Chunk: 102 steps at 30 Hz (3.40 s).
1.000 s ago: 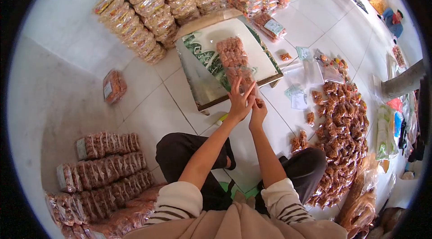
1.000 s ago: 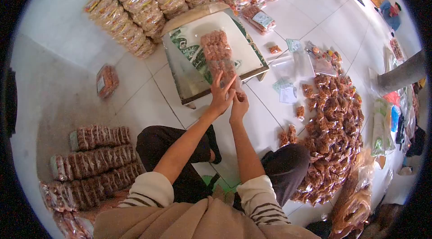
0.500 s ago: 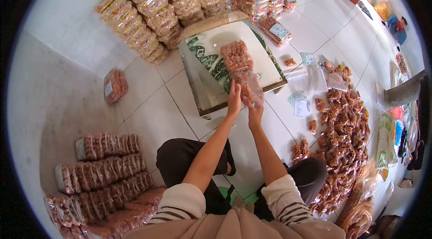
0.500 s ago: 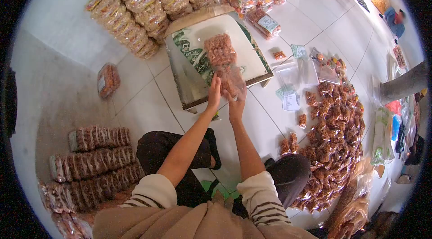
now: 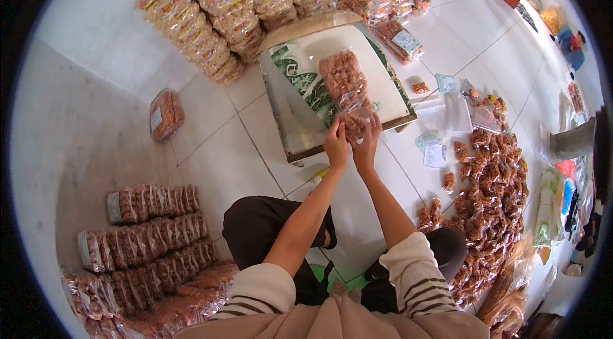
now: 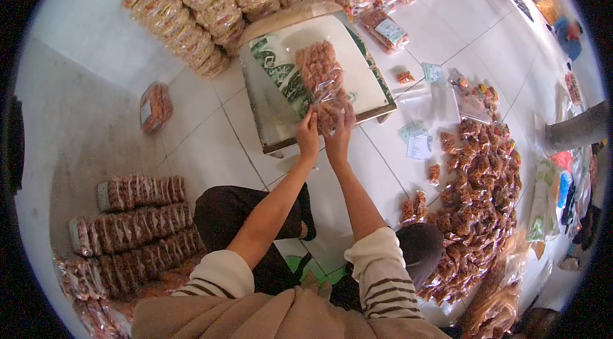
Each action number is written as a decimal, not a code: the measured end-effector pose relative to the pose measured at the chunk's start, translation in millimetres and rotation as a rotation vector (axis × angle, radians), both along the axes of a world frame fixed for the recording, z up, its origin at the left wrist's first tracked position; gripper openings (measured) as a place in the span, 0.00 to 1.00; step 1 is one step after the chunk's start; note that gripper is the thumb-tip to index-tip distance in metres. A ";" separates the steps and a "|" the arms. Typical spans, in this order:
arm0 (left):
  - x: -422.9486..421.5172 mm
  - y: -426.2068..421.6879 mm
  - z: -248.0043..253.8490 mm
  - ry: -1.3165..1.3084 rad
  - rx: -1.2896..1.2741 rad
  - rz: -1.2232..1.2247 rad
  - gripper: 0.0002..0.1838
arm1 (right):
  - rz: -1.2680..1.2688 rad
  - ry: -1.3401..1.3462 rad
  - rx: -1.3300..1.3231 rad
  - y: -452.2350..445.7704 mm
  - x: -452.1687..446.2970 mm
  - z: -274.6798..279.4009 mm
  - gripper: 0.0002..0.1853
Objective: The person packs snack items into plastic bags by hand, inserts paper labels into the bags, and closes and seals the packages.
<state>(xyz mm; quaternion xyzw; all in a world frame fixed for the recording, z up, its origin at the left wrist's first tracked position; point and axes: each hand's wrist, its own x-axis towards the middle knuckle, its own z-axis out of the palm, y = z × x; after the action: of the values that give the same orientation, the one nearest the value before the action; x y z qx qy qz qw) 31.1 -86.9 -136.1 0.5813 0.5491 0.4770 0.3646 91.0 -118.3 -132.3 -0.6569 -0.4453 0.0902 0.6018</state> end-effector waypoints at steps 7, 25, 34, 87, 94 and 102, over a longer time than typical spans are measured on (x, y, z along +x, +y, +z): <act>-15.8 -2.1 13.3 -0.083 0.006 0.114 0.10 | -0.009 -0.006 -0.093 -3.1 -3.9 -7.8 0.29; -21.3 36.0 0.5 -0.531 -0.290 -0.286 0.26 | 0.153 0.066 0.023 8.7 -11.4 -19.8 0.30; -10.5 21.3 6.0 -0.495 -0.342 -0.345 0.32 | 0.187 -0.099 -0.018 17.3 -5.8 -21.7 0.23; -21.9 21.9 -10.1 -0.195 -0.241 -0.152 0.29 | 0.241 0.282 -0.224 -3.1 2.8 -10.3 0.30; -30.8 20.3 -6.6 -0.009 -0.193 -0.274 0.29 | 0.200 -0.074 -0.161 1.0 9.5 -11.2 0.28; -35.8 19.9 0.4 -0.164 -0.235 -0.324 0.32 | 0.031 0.187 -0.285 13.9 -6.0 -2.2 0.16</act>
<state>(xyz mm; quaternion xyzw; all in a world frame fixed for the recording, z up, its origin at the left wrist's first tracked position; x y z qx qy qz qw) -4.8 -67.0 -135.6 0.5748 0.4688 0.3907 0.5452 85.0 -104.4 -134.4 -0.7174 -0.3801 0.2221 0.5399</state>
